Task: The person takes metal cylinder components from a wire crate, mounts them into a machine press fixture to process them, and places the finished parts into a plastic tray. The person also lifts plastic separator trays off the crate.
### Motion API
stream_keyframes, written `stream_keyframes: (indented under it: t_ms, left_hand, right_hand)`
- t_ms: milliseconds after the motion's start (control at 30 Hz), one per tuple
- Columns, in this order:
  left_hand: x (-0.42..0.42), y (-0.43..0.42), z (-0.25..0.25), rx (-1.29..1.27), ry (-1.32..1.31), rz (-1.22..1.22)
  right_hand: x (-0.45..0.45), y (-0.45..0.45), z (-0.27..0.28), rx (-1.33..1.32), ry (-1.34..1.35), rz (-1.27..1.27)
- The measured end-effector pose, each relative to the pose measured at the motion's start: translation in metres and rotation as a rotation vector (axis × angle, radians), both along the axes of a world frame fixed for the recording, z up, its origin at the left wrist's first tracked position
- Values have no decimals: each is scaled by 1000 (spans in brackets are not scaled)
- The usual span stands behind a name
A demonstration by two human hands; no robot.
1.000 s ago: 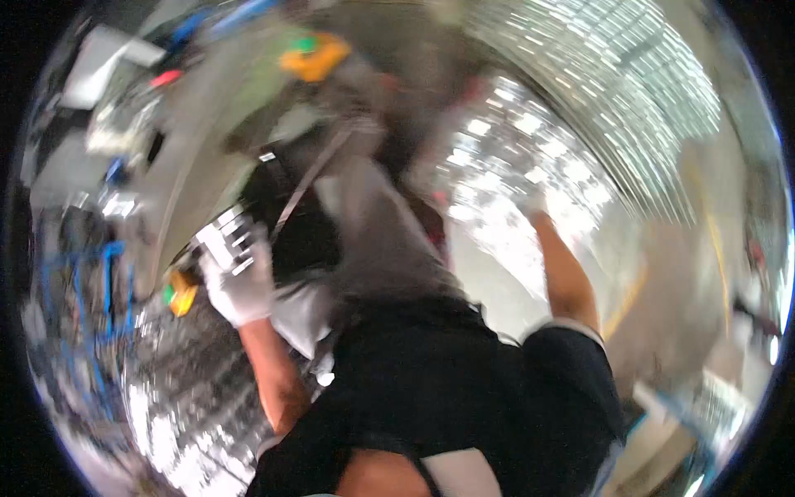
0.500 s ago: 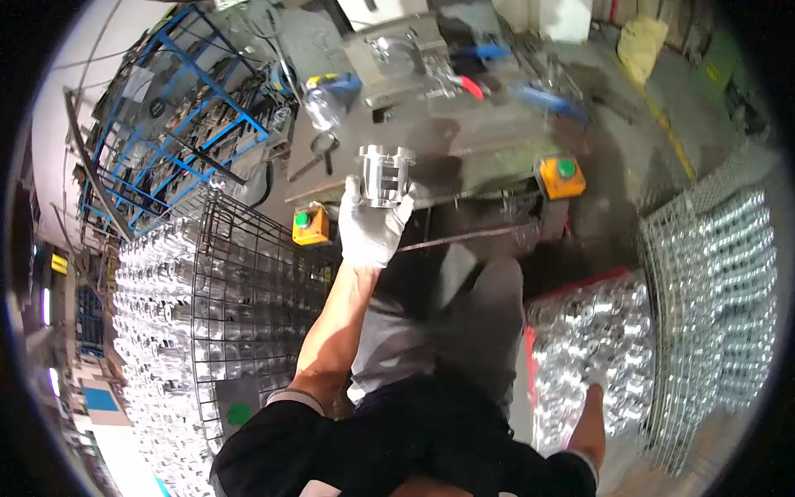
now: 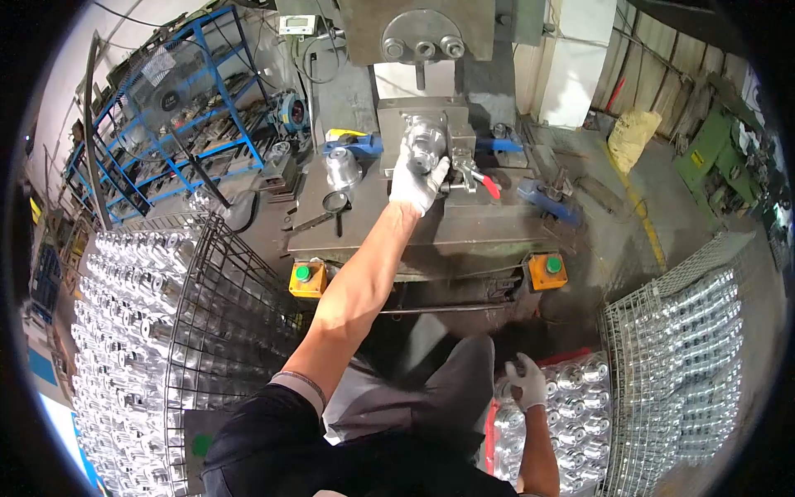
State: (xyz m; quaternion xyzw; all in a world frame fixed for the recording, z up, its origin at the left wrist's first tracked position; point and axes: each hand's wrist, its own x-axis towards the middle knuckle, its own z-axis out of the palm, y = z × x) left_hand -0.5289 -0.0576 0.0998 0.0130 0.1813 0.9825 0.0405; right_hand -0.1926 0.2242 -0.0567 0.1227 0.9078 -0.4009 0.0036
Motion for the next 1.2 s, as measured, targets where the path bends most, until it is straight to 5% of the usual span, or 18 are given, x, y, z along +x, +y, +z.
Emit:
stream_keyframes:
  t_ms: [200,267,400,567,667,833,867,933,1033,1200]
  left_hand:
    - [-14,18,-3,-119,-224,215]
    - [-18,21,-8,-71,-218,212]
    - [-19,9,-20,20,-97,40]
    - [-18,24,-26,-435,-100,386]
    - [-20,24,1,-57,-307,306]
    - [-42,7,-12,-223,-272,113]
    - [-36,1,-5,-271,-278,88]
    - [-45,-9,-20,-299,-211,30]
    - [-53,-10,-28,-385,-107,73]
    - [-18,-27,1,-888,-92,104]
  right_hand:
    - [-64,-59,62,-100,140,79]
    - [-88,-73,94,56,460,265]
    - [-144,-94,131,68,660,130]
    - [-188,-103,147,179,740,88]
    - [-200,-105,142,171,806,93]
    - [-254,-119,163,207,898,54]
    - [-285,-107,150,556,1074,172]
    - [-329,-116,159,28,957,11]
    - [-382,-98,146,-17,858,-87]
    - [-389,-86,142,860,1094,-22]
